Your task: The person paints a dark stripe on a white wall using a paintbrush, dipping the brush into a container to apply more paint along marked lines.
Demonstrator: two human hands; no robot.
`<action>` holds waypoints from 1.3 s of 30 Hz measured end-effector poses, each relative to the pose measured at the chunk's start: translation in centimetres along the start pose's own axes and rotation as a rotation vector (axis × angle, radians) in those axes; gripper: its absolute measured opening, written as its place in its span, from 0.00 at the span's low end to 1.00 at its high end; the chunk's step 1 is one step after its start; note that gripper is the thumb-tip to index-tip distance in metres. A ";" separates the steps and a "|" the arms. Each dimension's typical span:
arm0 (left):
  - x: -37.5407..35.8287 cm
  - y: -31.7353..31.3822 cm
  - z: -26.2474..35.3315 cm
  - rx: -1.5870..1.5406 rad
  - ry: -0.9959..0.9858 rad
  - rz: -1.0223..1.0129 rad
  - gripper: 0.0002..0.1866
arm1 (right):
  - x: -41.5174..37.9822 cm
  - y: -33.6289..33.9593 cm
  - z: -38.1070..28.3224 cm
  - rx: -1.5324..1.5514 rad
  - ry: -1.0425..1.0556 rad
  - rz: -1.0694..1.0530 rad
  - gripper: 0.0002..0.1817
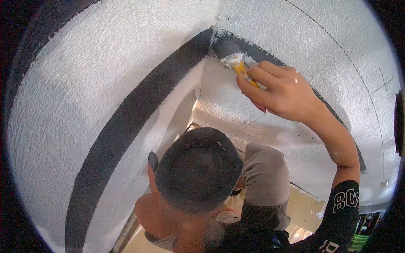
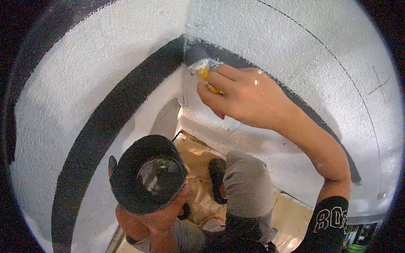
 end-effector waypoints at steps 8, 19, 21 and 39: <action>-0.4 0.3 -0.5 0.267 -0.152 0.206 0.49 | 0.5 -0.6 0.1 -0.038 0.002 -0.039 0.22; 0.9 0.9 -0.8 -0.061 -0.306 0.019 0.57 | 1.7 -0.5 0.3 -0.050 0.044 -0.049 0.19; 0.7 0.9 -0.7 -0.044 -0.266 0.033 0.56 | 1.7 -0.6 0.4 -0.036 0.036 -0.083 0.19; -0.9 -1.7 -2.4 0.517 -0.150 0.373 0.46 | 0.3 -0.3 0.3 -0.039 0.002 -0.121 0.21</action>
Point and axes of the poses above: each hand's wrist, its own x-axis towards the middle knuckle, its own y-axis out of the back of the hand, z = x × y, the point moved 2 cm from there along x, towards the middle knuckle, and after that the axes turned 15 degrees about x, right-handed, at the moved point
